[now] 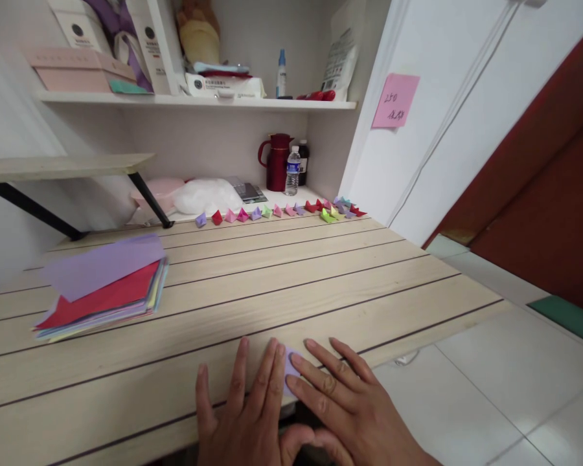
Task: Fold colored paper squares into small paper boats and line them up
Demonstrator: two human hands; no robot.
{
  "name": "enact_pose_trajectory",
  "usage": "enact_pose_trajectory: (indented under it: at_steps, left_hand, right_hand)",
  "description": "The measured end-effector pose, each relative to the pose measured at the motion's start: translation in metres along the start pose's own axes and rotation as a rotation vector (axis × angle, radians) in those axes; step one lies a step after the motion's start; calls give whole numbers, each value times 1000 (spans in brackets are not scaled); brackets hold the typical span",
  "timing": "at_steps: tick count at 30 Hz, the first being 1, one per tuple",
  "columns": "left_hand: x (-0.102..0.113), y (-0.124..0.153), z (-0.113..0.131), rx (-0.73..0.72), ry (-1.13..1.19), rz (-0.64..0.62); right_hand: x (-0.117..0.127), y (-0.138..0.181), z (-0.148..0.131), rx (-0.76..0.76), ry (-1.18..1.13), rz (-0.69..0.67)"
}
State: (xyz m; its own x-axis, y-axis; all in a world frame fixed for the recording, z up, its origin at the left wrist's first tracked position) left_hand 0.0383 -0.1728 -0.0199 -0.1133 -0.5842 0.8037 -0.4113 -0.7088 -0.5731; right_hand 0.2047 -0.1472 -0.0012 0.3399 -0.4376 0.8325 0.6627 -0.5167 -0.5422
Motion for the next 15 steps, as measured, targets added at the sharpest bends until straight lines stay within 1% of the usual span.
enact_pose_trajectory:
  at_steps: [4,9,10,12,15]
  left_hand:
    - [0,2,0,37,-2,12]
    - [11,4,-15,192,-23,117]
    - [14,4,-17,186,-43,144]
    - [20,5,-18,122,-82,188]
    - [23,6,-12,14,-107,206]
  right_hand:
    - [0,2,-2,-17,6,-7]
    - [-2,3,-2,-22,5,-27]
    - [-3,4,-2,-26,-1,-31]
    - [-3,4,-2,-35,-18,-37]
    - [-2,4,-3,-54,-47,-43]
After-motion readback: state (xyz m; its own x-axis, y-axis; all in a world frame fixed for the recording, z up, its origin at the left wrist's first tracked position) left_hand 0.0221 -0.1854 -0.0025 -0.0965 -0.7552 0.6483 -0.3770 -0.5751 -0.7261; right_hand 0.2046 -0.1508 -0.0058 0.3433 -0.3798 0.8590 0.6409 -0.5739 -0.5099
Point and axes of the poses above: each hand's wrist, its own y-axis away from the middle knuckle, its own x-axis out of the back of the hand, z = x × y, the point moved 4 cm from there along -y, towards the middle knuckle, and after that the axes turned 8 degrees about -x, right-handed, at the moved point
